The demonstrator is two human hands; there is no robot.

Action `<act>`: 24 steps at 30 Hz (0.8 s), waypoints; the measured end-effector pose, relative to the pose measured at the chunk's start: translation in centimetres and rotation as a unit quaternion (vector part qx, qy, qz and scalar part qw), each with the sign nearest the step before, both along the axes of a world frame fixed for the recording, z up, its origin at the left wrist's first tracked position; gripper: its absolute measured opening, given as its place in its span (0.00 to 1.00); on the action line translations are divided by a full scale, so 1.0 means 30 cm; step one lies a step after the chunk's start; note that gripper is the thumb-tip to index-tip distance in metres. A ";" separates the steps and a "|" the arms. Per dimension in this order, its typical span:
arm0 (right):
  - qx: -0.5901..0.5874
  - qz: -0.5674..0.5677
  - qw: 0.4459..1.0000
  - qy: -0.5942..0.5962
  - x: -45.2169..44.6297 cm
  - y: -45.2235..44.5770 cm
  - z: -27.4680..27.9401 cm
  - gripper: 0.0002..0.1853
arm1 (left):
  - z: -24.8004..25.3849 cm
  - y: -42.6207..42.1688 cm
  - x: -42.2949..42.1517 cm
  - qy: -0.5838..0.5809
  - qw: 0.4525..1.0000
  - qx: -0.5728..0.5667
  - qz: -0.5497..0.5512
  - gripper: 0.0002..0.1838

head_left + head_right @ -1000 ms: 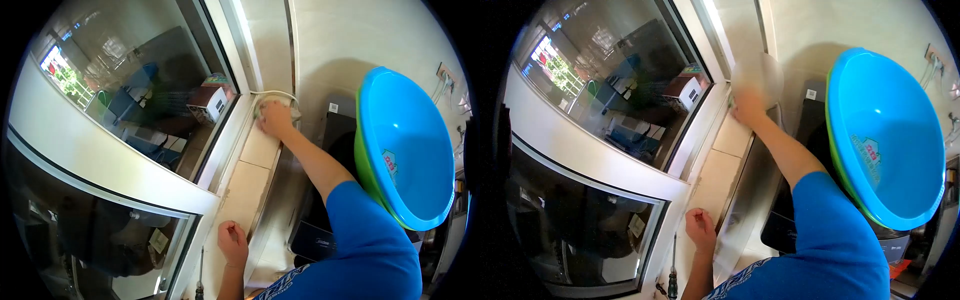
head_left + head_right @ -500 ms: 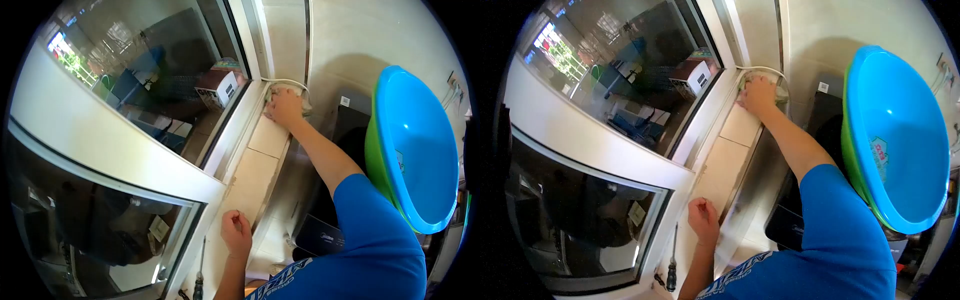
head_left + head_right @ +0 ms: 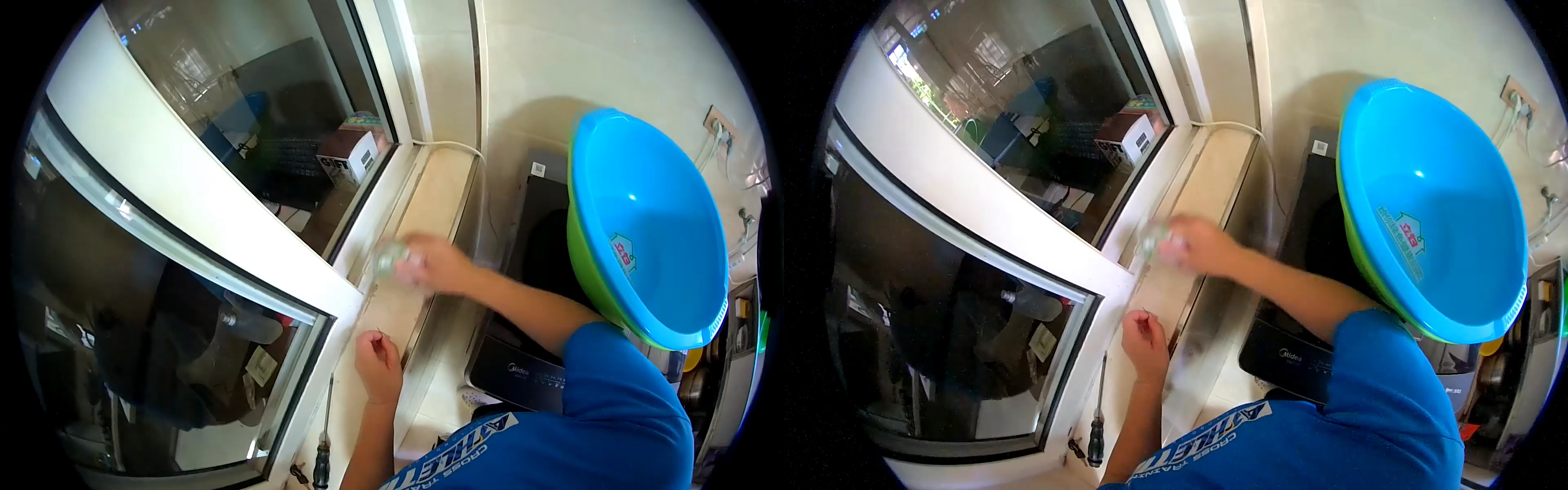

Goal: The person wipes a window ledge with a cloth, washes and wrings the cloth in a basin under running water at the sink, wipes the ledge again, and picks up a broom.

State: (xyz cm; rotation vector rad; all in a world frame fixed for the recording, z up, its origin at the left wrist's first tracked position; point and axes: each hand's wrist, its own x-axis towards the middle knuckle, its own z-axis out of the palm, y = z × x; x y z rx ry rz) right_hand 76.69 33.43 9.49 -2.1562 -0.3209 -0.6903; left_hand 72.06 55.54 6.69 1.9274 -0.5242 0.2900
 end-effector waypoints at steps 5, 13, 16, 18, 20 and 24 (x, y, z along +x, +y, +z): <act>0.016 -0.265 0.961 0.075 0.273 -0.458 0.013 0.09 | 0.026 -0.003 -0.007 0.008 1.000 0.007 0.001 0.05; -0.279 -0.372 0.877 0.120 0.232 -0.279 -0.051 0.18 | 0.017 -0.004 -0.004 0.006 1.000 0.009 0.019 0.05; -0.281 -0.258 0.901 0.205 0.081 -0.073 0.024 0.20 | -0.004 -0.002 -0.002 0.015 1.000 -0.008 0.008 0.05; -0.275 -0.210 0.934 0.090 -0.001 0.030 -0.037 0.19 | -0.005 0.001 -0.004 -0.008 0.999 -0.028 0.025 0.04; -0.252 -0.147 0.953 0.084 -0.084 0.091 -0.003 0.19 | -0.010 0.012 -0.024 -0.004 0.997 -0.068 0.019 0.04; -0.224 -0.155 0.961 0.052 -0.106 0.105 0.001 0.18 | 0.150 -0.129 0.034 -0.049 0.992 -0.119 -0.012 0.09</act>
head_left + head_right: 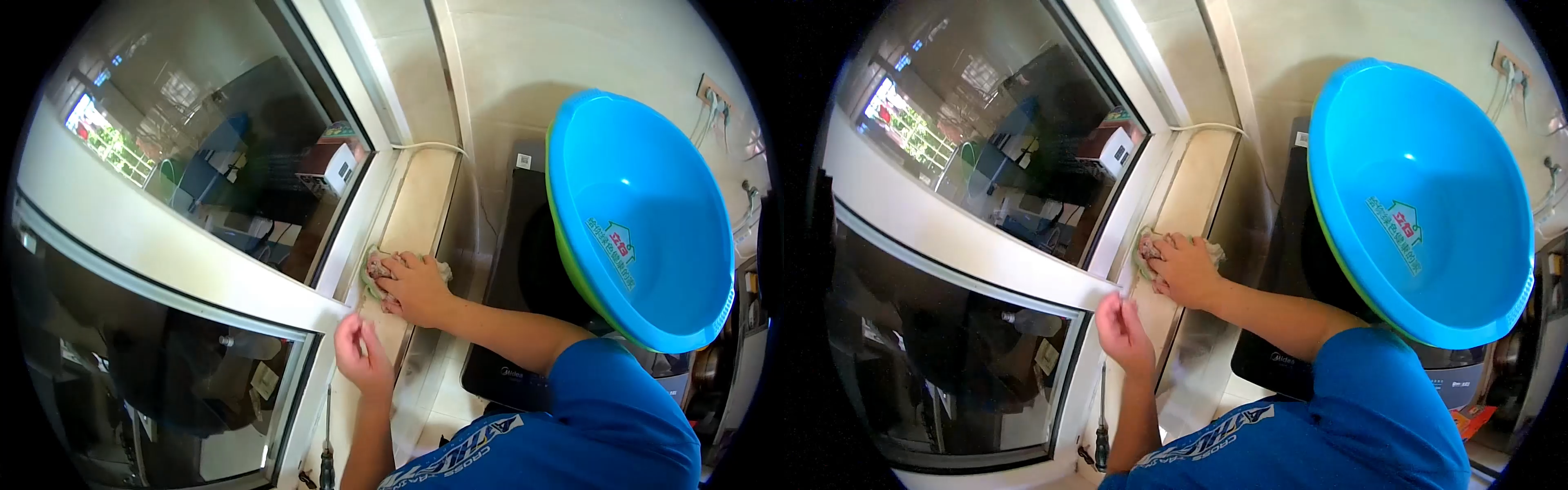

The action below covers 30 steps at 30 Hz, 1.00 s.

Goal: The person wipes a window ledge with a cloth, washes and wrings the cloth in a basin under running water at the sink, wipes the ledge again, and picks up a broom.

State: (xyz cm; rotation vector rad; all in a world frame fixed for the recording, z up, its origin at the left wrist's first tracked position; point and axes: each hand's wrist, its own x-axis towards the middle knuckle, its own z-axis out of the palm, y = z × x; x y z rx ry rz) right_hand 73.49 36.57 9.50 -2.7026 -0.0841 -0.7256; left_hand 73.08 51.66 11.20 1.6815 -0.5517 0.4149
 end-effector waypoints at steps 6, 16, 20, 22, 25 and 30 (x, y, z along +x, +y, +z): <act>0.009 -0.029 0.999 0.019 0.034 -0.005 -0.049 0.20 | 0.102 -0.400 0.313 -0.112 0.984 0.111 -0.078 0.06; 0.040 0.003 0.995 0.096 0.061 -0.019 -0.037 0.15 | -0.075 -0.825 0.676 -0.120 0.891 0.435 -0.050 0.07; 0.046 0.004 0.997 0.069 0.059 -0.024 -0.045 0.15 | -0.098 -0.875 0.738 -0.171 0.923 0.336 -0.071 0.10; 0.039 0.009 0.993 0.111 0.061 -0.025 -0.032 0.14 | -0.108 -0.861 0.726 -0.176 0.931 0.308 -0.086 0.12; 0.035 0.006 0.991 0.125 0.074 -0.019 -0.047 0.14 | -0.087 -0.800 0.685 -0.164 0.952 0.250 -0.066 0.17; 0.050 -0.006 0.994 0.099 0.063 -0.017 -0.029 0.14 | -0.032 -0.639 0.542 -0.030 0.990 0.114 -0.080 0.16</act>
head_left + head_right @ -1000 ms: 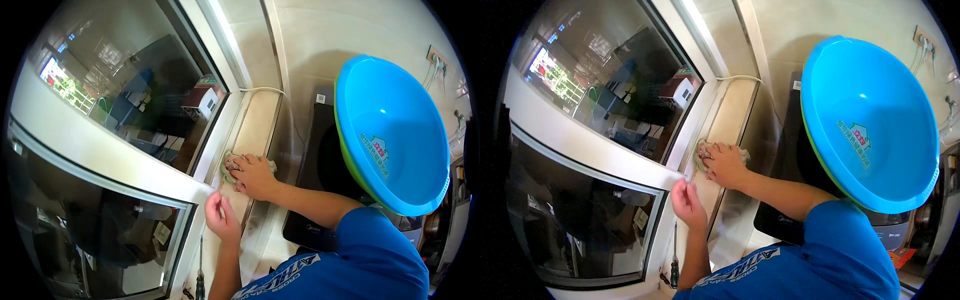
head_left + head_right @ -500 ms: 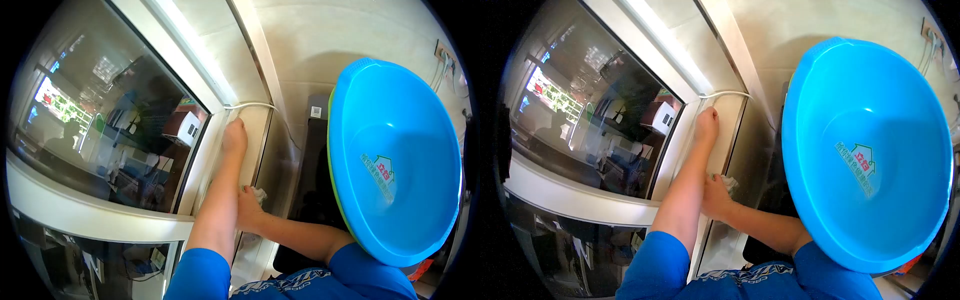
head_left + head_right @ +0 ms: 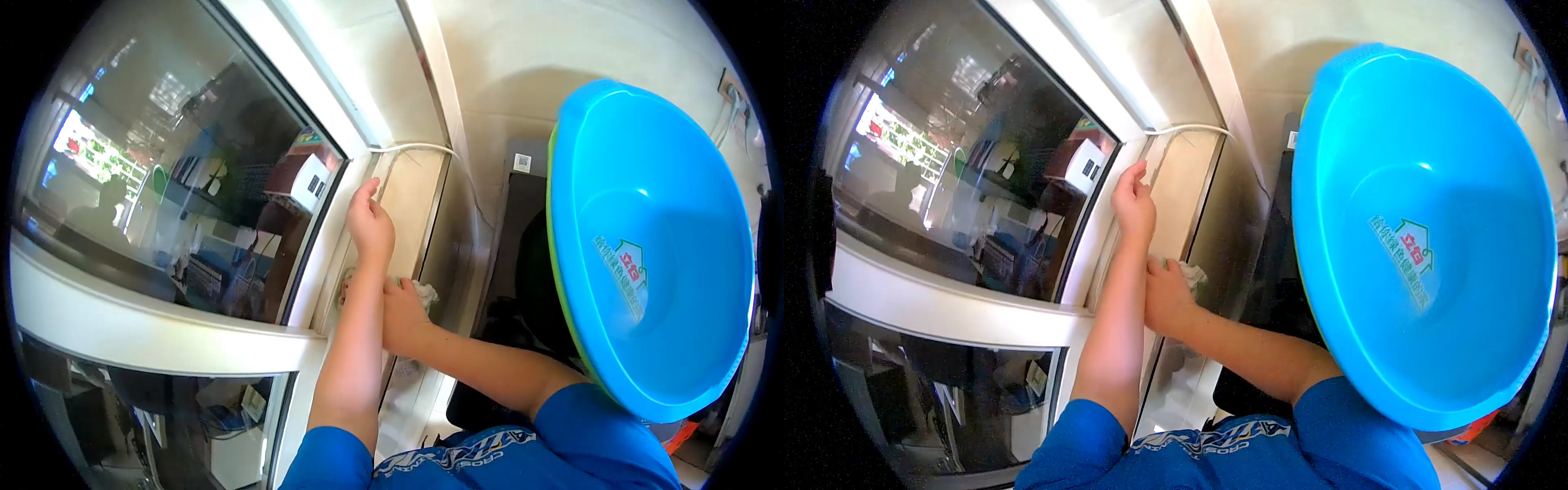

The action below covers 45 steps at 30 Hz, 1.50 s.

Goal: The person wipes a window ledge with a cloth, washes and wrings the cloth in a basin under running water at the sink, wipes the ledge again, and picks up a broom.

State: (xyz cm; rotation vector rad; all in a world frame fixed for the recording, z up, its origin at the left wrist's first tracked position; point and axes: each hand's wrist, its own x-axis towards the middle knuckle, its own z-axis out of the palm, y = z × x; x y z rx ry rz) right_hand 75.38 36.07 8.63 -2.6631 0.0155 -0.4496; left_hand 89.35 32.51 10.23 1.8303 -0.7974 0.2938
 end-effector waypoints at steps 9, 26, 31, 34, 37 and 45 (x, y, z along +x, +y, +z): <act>0.054 0.002 0.996 -0.069 0.042 0.013 -0.069 0.19 | 0.039 0.096 -0.218 -0.048 0.989 0.105 -0.091 0.15; 0.017 -0.028 0.994 -0.105 0.033 -0.014 -0.014 0.19 | 0.145 0.487 -0.738 -0.052 0.968 0.050 -0.241 0.16; -0.049 -0.086 0.991 -0.093 0.052 0.049 -0.011 0.18 | 0.052 0.928 -0.905 0.015 0.991 0.135 -0.020 0.13; -0.056 -0.076 0.992 -0.082 0.006 0.135 0.005 0.18 | 0.063 1.124 -0.983 -0.025 0.982 0.151 0.106 0.13; -0.092 0.004 0.995 -0.036 -0.101 0.290 0.009 0.18 | 0.057 1.213 -1.014 -0.073 0.933 0.158 0.316 0.15; -0.111 -0.016 0.993 -0.031 -0.110 0.352 -0.013 0.18 | -0.024 1.295 -0.914 0.068 0.831 0.426 0.351 0.18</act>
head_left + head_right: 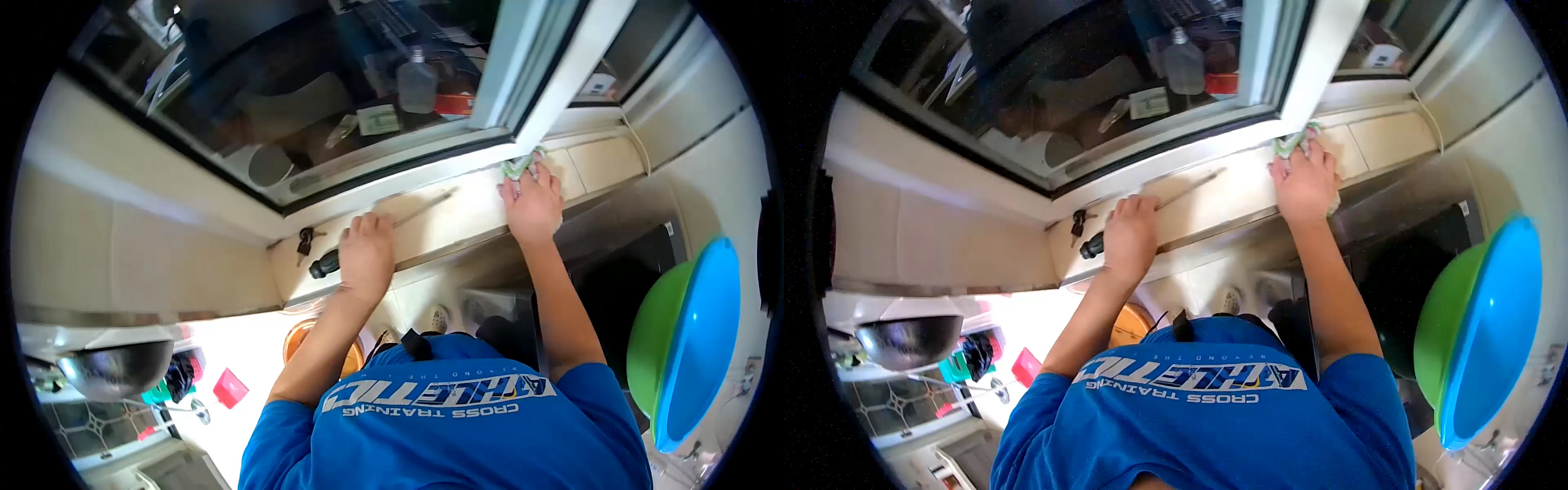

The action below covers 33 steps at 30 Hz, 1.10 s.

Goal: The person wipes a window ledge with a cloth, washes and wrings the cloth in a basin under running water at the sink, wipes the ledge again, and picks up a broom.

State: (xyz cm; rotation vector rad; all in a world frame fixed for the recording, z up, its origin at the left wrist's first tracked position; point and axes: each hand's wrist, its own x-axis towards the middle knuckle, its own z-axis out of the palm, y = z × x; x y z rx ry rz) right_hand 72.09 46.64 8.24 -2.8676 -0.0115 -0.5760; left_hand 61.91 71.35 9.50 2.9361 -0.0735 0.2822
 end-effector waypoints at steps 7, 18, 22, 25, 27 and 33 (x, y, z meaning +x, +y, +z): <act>-0.038 -0.014 0.999 -0.001 0.002 0.005 -0.013 0.18 | 0.107 0.080 -0.193 -0.038 0.996 -0.072 -0.030 0.17; -0.038 -0.023 0.999 -0.018 -0.001 0.002 -0.041 0.19 | -0.030 0.252 -0.175 0.046 0.987 -0.059 0.144 0.14; -0.029 -0.040 0.999 0.009 -0.013 0.042 -0.021 0.19 | 0.032 0.271 -0.262 0.030 0.989 -0.120 0.078 0.14; -0.060 0.009 0.998 -0.014 -0.065 0.131 -0.052 0.19 | 0.075 0.266 -0.380 -0.025 0.976 -0.208 0.055 0.11; -0.105 0.066 0.992 -0.001 -0.154 0.272 -0.031 0.20 | 0.122 0.251 -0.451 0.044 0.935 -0.340 0.088 0.09; -0.024 0.246 0.968 0.037 -0.350 0.632 0.002 0.18 | 0.093 0.287 -0.598 0.031 0.927 -0.361 0.101 0.08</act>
